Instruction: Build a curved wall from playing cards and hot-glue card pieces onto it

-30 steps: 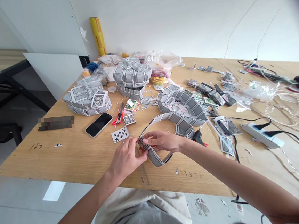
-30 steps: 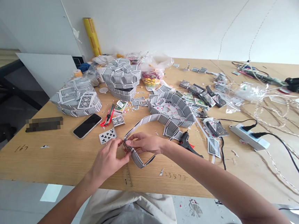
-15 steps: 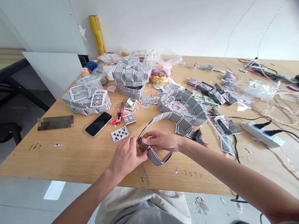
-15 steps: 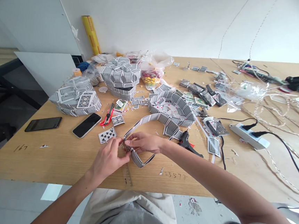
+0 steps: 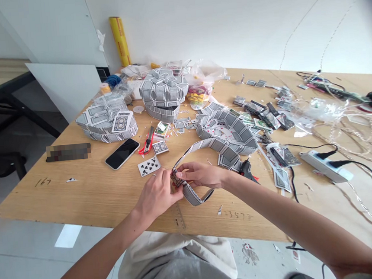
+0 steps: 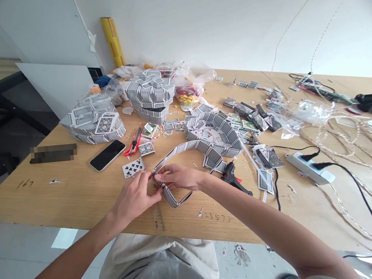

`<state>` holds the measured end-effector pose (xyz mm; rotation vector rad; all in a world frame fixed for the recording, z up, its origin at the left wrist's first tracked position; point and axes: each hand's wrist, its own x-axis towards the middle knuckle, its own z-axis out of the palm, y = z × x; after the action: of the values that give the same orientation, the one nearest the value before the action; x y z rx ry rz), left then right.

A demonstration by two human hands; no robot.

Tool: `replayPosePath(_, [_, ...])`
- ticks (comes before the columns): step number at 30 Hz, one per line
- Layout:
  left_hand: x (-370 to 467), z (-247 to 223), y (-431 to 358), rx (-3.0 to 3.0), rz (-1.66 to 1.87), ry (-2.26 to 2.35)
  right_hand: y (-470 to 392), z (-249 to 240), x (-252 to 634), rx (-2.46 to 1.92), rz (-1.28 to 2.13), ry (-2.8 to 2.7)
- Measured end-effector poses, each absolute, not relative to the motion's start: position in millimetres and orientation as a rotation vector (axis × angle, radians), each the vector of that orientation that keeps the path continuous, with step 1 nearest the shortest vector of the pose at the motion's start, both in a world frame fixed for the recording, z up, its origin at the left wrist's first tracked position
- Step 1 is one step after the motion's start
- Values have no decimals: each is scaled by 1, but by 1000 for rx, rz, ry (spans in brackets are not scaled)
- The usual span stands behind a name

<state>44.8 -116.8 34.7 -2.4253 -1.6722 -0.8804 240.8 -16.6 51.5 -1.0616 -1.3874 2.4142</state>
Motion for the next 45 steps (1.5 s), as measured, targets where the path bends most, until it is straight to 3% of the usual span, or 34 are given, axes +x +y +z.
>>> replayPosePath(16, [51,25,-123,-2330,-1029,-1698,-18,50,244,-1049,2366,-1450])
replayPosePath(30, [55,21,-130,-2296,-1124,-1610,-18,39,259,-697,2365,-1552])
replayPosePath(45, [53,19,-129,-2305,-1127,-1526,-18,36,261,-607,2384,-1573])
